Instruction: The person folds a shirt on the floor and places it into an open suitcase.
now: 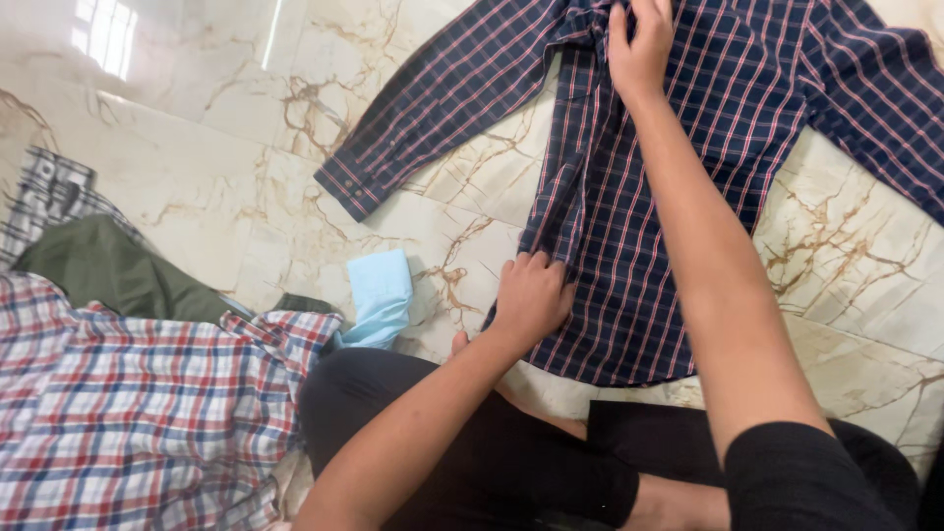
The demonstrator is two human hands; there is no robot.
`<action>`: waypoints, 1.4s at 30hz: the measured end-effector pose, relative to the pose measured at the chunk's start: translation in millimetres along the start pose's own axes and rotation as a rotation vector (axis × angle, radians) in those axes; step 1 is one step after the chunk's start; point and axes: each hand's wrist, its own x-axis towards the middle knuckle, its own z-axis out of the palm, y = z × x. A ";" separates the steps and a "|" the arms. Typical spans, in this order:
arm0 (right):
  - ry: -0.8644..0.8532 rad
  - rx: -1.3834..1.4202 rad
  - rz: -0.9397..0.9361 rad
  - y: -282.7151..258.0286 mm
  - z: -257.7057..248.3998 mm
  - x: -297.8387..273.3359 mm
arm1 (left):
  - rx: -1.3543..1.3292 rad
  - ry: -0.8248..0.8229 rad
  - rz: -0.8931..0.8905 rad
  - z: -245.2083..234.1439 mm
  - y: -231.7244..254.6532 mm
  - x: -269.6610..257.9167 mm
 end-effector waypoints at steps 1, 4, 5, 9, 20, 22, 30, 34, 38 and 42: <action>-0.067 0.002 -0.023 -16.3 -25.0 -17.2 | -0.056 -0.025 0.025 1.7 1.0 0.0; -0.317 -0.035 0.141 -81.1 -118.1 -59.0 | -0.358 0.062 0.103 3.6 4.6 -5.9; -0.365 -0.070 0.175 -101.0 -150.6 -73.4 | -0.360 0.057 0.119 4.1 5.1 -7.5; -0.468 -0.172 0.371 -171.2 -265.6 -141.0 | -0.580 -0.147 0.082 18.2 4.8 -0.9; -0.285 -0.315 0.479 -157.6 -359.3 -276.4 | -1.027 -0.613 -0.521 43.0 -46.4 12.5; -0.246 -0.207 0.586 -143.8 -354.1 -276.2 | -1.035 -0.636 -0.543 41.7 -61.0 9.6; -0.574 -0.273 0.950 -157.2 -340.8 -264.5 | -0.483 -0.563 -0.536 3.0 -49.6 -4.3; -0.685 -0.303 1.018 -167.4 -348.4 -263.1 | -0.168 -0.293 -0.503 -26.0 -39.8 -12.5; -0.706 -0.232 1.012 -152.5 -343.5 -269.9 | -0.090 -0.408 -0.494 -28.6 -37.4 -22.4; -0.744 -0.225 1.025 -139.4 -342.6 -278.0 | 0.014 -0.476 -0.510 -27.2 -37.3 -25.0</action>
